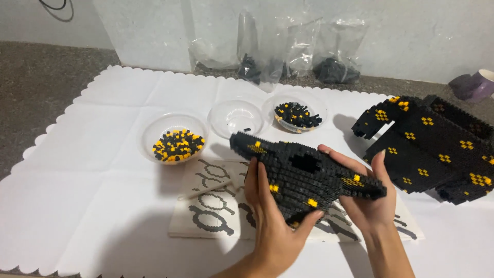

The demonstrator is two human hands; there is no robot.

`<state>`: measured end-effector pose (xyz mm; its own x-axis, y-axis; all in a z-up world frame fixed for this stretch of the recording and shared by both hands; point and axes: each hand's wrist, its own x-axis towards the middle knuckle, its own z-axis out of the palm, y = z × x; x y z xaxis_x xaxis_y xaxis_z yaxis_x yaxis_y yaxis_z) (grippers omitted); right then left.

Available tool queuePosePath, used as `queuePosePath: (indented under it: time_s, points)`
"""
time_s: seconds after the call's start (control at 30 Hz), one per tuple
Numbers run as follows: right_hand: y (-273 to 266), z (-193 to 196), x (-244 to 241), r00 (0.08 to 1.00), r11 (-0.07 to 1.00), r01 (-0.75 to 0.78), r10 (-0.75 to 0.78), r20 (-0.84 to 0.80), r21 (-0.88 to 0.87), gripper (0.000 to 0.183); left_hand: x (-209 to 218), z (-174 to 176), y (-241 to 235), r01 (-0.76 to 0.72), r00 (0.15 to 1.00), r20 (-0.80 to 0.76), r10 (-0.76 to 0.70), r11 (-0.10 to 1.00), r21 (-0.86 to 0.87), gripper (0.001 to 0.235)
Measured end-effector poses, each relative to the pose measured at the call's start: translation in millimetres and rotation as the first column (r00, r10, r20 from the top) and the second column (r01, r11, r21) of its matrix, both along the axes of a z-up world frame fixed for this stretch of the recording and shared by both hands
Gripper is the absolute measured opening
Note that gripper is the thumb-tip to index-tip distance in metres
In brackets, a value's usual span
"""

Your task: Adding yellow and black block details to a larger black toy figure using hands and a small pressing tool.

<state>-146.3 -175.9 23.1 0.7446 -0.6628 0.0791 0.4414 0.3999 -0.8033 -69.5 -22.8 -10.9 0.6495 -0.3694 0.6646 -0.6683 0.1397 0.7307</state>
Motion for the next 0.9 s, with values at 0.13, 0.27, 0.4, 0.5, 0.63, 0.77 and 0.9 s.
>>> queuePosePath:
  time_s: [0.13, 0.27, 0.4, 0.5, 0.63, 0.77, 0.9]
  points:
    - [-27.4, -14.2, 7.8, 0.984, 0.99, -0.138, 0.138, 0.11, -0.01, 0.068, -5.4, 0.7, 16.0, 0.061, 0.996, -0.068, -0.056, 0.996, 0.06, 0.102]
    - [-37.6, -3.9, 18.0, 0.991, 0.991, -0.125, 0.128, -0.043, 0.054, 0.076, 20.5, -14.9, 36.0, 0.116, 0.993, 0.02, -0.117, 0.992, 0.041, 0.092]
    - [-31.0, 30.1, 10.2, 0.862, 0.918, 0.086, -0.263, -0.433, -0.386, 0.073, 82.0, -31.1, 67.9, 0.018, 0.978, 0.204, -0.043, 0.992, 0.123, 0.04]
    - [-40.7, 35.8, -20.7, 0.829, 0.839, 0.451, -0.52, -0.207, -0.304, 0.028, 130.5, -33.6, 83.7, -0.136, 0.861, 0.506, -0.055, 0.933, 0.333, 0.025]
    - [9.8, 76.6, -27.9, 0.96, 0.976, 0.177, -0.2, -0.197, -0.125, 0.032, 163.5, -63.9, 88.6, -0.138, 0.884, 0.44, -0.16, 0.809, 0.571, 0.041]
    - [42.7, 106.6, 2.6, 0.936, 0.95, -0.123, 0.207, -0.285, 0.287, 0.035, 171.4, -74.2, 86.9, -0.124, 0.861, 0.478, -0.171, 0.843, 0.524, 0.026]
    - [45.3, 117.4, 14.3, 0.876, 0.973, -0.09, 0.179, -0.448, 0.213, 0.034, 171.1, -64.4, 89.3, -0.164, 0.841, 0.528, -0.116, 0.876, 0.454, 0.02]
